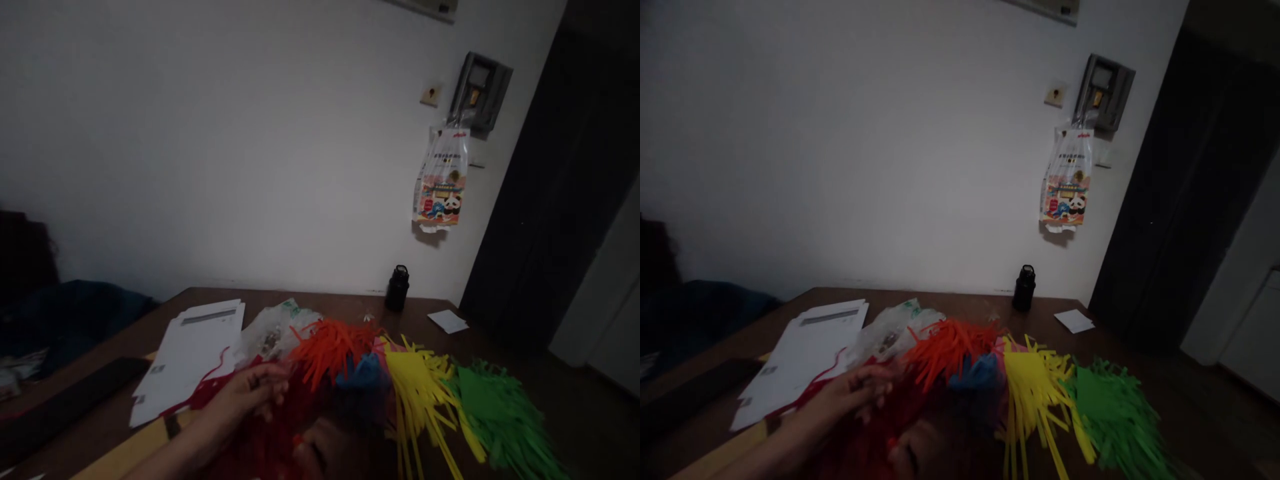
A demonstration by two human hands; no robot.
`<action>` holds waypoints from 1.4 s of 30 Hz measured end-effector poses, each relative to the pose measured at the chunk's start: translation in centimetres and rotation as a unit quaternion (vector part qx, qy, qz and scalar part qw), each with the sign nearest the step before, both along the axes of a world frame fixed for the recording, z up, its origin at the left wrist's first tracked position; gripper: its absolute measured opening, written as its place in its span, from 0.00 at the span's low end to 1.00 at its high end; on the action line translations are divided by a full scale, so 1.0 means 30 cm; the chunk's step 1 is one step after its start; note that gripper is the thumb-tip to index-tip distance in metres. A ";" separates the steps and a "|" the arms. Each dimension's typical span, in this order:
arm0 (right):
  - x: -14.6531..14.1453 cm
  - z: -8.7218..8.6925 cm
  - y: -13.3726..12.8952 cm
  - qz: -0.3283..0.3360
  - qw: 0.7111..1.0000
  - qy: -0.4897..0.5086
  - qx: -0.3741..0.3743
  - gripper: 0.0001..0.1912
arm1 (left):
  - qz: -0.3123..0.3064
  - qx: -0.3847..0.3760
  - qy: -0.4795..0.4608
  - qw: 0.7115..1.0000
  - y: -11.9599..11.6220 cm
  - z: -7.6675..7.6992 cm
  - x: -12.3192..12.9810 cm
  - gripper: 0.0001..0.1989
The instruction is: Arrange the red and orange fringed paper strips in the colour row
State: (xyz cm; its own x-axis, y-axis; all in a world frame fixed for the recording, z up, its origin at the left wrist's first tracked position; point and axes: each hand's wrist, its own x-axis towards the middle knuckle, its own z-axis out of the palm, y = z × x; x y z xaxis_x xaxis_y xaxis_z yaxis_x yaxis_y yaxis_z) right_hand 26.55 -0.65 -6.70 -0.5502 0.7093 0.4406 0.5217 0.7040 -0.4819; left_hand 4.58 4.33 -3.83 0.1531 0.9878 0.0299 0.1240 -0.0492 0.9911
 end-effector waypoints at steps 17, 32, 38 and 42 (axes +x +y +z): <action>-0.005 -0.007 -0.021 -0.016 1.000 -0.024 -0.010 0.15 | 0.017 0.038 0.012 0.999 -0.207 -0.095 0.101 0.12; 0.010 -0.028 0.004 0.011 0.998 -0.063 0.013 0.16 | -0.027 0.114 0.145 0.983 -0.223 -0.117 0.102 0.08; 0.001 -0.042 0.008 0.024 0.996 -0.073 0.034 0.16 | -0.006 0.123 0.189 0.974 -0.226 -0.067 0.101 0.10; -0.004 -0.052 0.016 0.033 0.995 -0.079 0.048 0.15 | -0.017 0.120 0.204 0.972 -0.215 -0.027 0.096 0.12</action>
